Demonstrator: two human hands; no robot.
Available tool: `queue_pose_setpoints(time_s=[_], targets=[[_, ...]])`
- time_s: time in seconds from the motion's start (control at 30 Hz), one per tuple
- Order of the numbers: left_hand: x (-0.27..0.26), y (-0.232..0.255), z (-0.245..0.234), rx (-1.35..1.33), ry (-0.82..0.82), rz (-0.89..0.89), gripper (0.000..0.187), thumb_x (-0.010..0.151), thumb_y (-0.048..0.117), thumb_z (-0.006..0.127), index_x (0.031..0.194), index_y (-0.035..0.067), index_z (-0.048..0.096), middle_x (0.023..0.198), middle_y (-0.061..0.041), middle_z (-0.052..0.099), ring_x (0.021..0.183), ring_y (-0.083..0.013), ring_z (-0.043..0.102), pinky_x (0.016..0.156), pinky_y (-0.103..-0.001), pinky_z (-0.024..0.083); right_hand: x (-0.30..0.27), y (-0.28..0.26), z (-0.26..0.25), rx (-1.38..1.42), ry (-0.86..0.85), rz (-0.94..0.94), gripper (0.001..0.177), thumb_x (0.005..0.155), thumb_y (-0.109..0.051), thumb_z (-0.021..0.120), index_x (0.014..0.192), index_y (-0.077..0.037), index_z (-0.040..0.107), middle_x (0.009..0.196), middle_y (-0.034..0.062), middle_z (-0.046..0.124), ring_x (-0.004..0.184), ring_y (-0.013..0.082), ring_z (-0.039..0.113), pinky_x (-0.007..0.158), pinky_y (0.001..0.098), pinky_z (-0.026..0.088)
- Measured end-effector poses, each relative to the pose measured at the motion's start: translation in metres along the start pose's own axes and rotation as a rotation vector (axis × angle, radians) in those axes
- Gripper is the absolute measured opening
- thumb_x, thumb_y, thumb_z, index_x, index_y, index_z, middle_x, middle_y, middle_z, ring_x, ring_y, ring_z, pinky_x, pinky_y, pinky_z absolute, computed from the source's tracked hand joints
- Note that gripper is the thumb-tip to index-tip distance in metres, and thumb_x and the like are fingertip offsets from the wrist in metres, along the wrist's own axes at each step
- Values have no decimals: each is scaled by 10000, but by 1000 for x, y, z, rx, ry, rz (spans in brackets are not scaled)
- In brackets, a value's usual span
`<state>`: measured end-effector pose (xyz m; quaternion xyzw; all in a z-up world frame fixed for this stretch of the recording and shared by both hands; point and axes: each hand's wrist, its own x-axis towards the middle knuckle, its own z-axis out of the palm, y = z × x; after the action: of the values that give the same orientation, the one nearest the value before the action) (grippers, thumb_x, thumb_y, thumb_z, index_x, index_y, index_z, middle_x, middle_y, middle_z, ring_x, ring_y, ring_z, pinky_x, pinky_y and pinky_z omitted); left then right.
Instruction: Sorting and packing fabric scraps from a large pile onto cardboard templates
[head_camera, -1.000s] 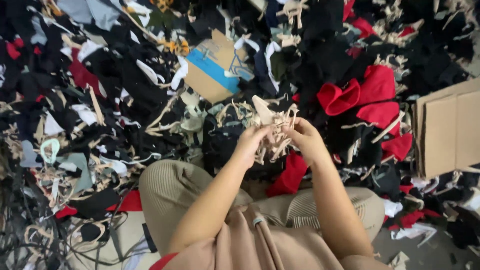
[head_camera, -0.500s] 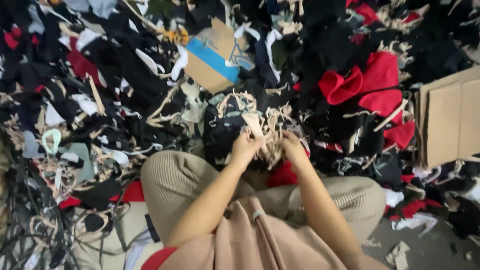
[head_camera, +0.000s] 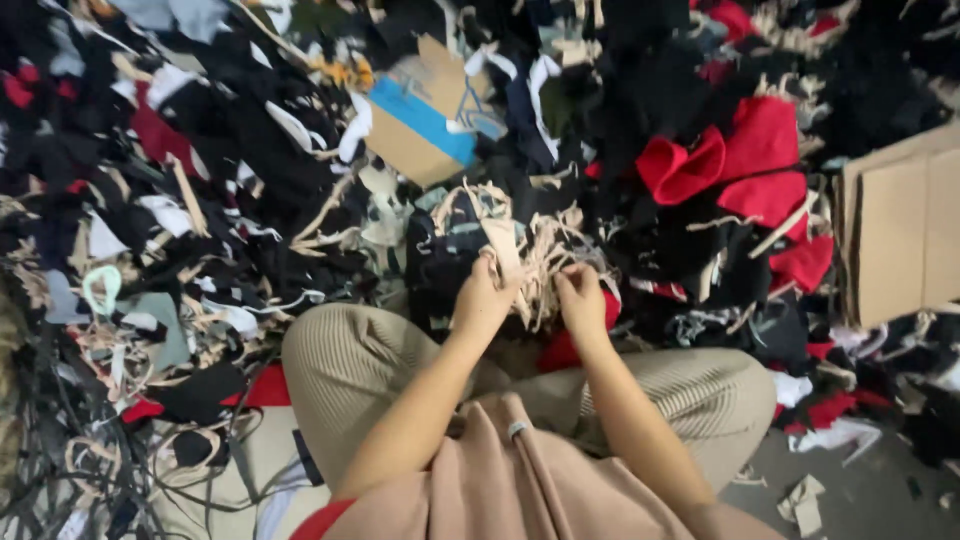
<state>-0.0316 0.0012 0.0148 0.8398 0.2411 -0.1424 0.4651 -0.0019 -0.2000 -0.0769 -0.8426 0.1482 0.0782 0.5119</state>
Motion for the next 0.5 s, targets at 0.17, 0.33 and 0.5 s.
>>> queue_pose_setpoints(time_s=[0.17, 0.33, 0.5], targets=[[-27, 18, -23, 537, 278, 340, 520, 820, 355, 683, 1282, 141, 578, 1002, -104, 674, 943, -318, 719, 734, -433, 620, -17, -19, -22, -49, -112, -23, 338, 782, -132, 761, 1110, -122, 684, 1002, 115, 710, 901, 277, 725, 824, 403, 582], [-28, 14, -9, 463, 403, 715, 638, 877, 327, 670, 1412, 9, 526, 1438, -259, 501, 1328, -441, 514, 1076, -596, 435, -27, -33, -12, -152, -200, -1, 392, 720, -175, 848, 1081, -104, 712, 1005, 100, 738, 906, 257, 761, 786, 389, 608], [-23, -15, 18, 626, 243, 596, 999, 825, 612, 650, 1580, 52, 312, 1680, -181, 221, 1535, -344, 238, 1215, -594, 175, -26, -32, -2, 48, -168, 18, 272, 841, -164, 798, 1100, -148, 714, 1038, 122, 756, 982, 283, 741, 876, 418, 585]])
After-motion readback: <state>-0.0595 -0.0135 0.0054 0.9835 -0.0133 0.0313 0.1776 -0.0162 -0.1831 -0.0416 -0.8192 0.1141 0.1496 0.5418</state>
